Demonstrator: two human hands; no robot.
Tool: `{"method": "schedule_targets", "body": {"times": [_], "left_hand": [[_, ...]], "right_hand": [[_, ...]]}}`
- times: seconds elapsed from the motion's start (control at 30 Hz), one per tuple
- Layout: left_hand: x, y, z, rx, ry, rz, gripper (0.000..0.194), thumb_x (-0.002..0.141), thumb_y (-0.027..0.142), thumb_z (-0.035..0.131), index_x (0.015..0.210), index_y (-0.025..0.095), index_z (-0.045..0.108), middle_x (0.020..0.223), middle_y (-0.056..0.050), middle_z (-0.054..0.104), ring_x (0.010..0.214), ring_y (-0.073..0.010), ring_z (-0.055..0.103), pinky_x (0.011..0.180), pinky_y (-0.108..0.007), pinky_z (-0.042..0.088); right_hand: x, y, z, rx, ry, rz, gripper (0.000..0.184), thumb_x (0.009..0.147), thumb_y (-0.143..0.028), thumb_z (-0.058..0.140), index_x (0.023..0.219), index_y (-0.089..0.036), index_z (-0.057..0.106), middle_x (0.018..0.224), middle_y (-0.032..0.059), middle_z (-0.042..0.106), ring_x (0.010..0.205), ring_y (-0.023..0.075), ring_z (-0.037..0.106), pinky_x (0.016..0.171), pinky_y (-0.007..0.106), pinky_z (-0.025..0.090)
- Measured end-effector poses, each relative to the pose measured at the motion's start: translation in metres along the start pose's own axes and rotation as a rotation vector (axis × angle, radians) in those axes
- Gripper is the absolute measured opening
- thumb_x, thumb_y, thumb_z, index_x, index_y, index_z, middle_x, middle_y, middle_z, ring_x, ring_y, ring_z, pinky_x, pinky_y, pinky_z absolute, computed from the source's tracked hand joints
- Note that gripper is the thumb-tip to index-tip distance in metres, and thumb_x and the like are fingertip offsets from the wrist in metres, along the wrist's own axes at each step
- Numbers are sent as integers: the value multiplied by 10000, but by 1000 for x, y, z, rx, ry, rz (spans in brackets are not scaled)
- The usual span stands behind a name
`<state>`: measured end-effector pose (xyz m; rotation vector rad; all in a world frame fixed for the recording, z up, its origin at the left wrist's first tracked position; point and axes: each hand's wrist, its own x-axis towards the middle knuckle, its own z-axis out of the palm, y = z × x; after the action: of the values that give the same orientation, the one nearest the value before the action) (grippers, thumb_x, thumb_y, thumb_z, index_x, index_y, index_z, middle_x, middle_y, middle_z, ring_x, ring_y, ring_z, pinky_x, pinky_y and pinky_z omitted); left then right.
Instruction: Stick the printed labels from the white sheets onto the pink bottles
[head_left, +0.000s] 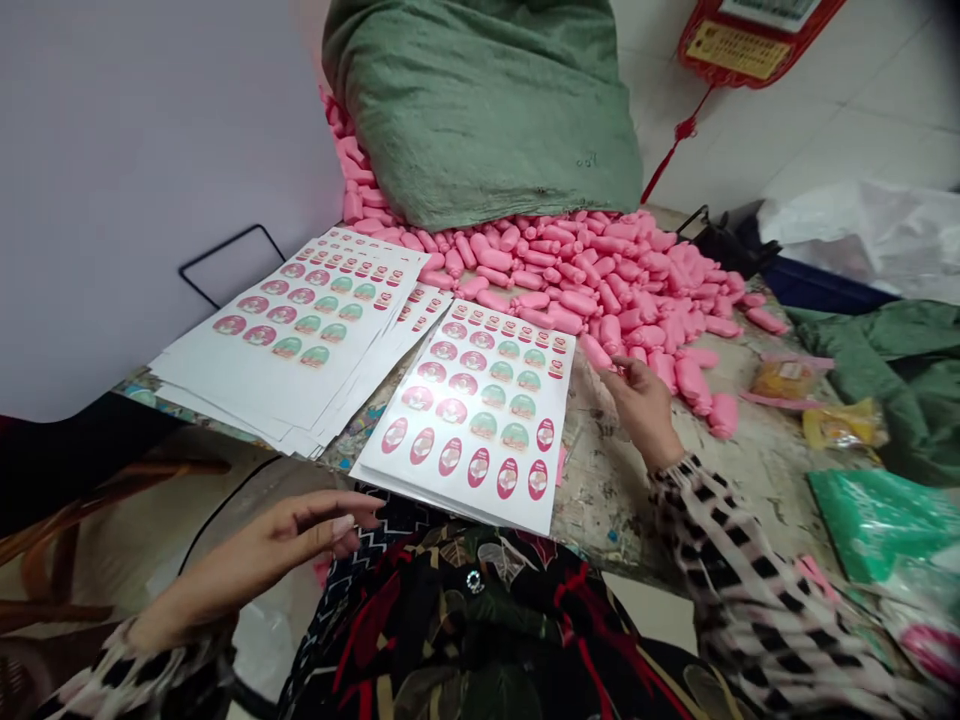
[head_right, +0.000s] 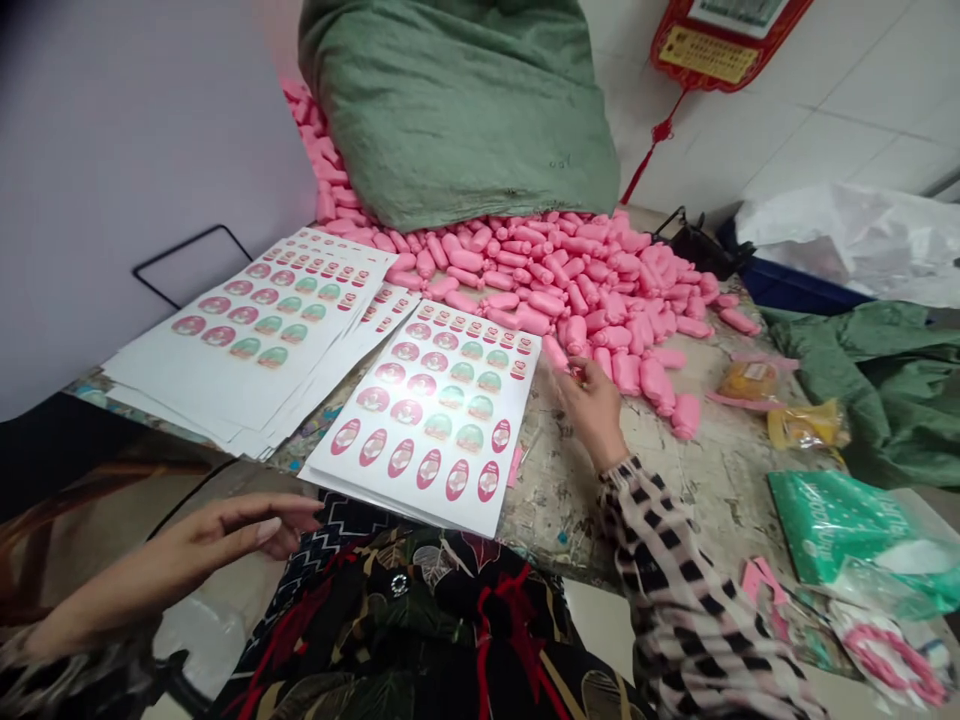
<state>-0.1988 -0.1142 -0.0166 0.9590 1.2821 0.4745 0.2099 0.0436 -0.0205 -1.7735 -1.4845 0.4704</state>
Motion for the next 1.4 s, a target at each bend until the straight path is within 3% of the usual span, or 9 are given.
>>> {"method": "schedule_targets", "body": {"times": [0.13, 0.3, 0.6, 0.7, 0.8, 0.97, 1.13, 1.27, 1.4], "left_hand": [[19, 36, 41, -337, -131, 159, 397, 782, 375, 631, 1136, 196, 641, 1020, -125, 678, 793, -203, 634, 749, -341, 491], [59, 70, 96, -570, -210, 170, 439, 842, 348, 573, 1247, 184, 533, 1059, -140, 659, 811, -176, 649, 791, -353, 490], [77, 80, 135, -786, -241, 163, 338, 853, 406, 538, 1051, 138, 596, 917, -98, 672, 740, -150, 632, 715, -297, 511], [77, 81, 131, -759, -146, 115, 326, 830, 390, 570, 996, 110, 598, 866, -108, 675, 694, -150, 635, 637, -259, 508], [76, 81, 124, -711, -67, 128, 305, 813, 363, 588, 983, 110, 579, 881, -125, 675, 729, -176, 652, 659, -279, 516], [71, 83, 133, -386, -204, 120, 442, 738, 268, 663, 1135, 161, 501, 823, -60, 654, 528, -80, 546, 453, -176, 393], [64, 90, 138, -64, -283, 125, 755, 677, 155, 680, 1333, 266, 323, 672, 64, 549, 439, -55, 442, 425, -176, 347], [66, 90, 132, -346, -250, 172, 495, 664, 125, 687, 1128, 199, 534, 779, 34, 562, 567, -48, 495, 524, -173, 395], [73, 82, 141, -645, -164, 246, 296, 725, 206, 686, 1012, 186, 616, 947, -14, 614, 795, -101, 577, 709, -213, 455]], "right_hand": [[-55, -34, -4, 301, -150, -111, 399, 781, -430, 587, 1112, -207, 593, 899, 36, 637, 653, 139, 541, 573, 276, 437], [-108, -62, -5, 74, -208, -404, 383, 790, -248, 572, 1172, -264, 554, 1005, 46, 637, 823, 195, 596, 685, 328, 480], [-141, -67, -4, -83, -387, -660, 426, 859, -269, 516, 1283, -255, 474, 1037, 85, 629, 884, 217, 612, 720, 335, 492], [-142, -67, -8, 21, -515, -554, 532, 838, -366, 560, 1338, -267, 409, 1132, 88, 574, 1000, 226, 570, 788, 346, 490], [-132, -56, -13, 68, -450, -345, 330, 904, -367, 457, 1206, -267, 543, 981, 59, 581, 884, 189, 577, 767, 334, 478], [-115, -50, -17, 214, -343, -224, 314, 836, -389, 579, 1118, -252, 604, 948, 41, 581, 826, 163, 555, 721, 293, 453], [-115, -58, -15, 456, -668, -106, 222, 753, -374, 679, 913, -221, 657, 879, 7, 595, 810, 144, 551, 739, 274, 430], [-125, -56, -7, 691, -601, 193, 268, 710, -379, 719, 853, -195, 586, 740, -32, 548, 669, 104, 497, 631, 235, 397], [-140, -65, 3, 835, -520, 256, 265, 747, -395, 683, 816, -207, 511, 685, -53, 502, 613, 87, 458, 587, 219, 371]]}}
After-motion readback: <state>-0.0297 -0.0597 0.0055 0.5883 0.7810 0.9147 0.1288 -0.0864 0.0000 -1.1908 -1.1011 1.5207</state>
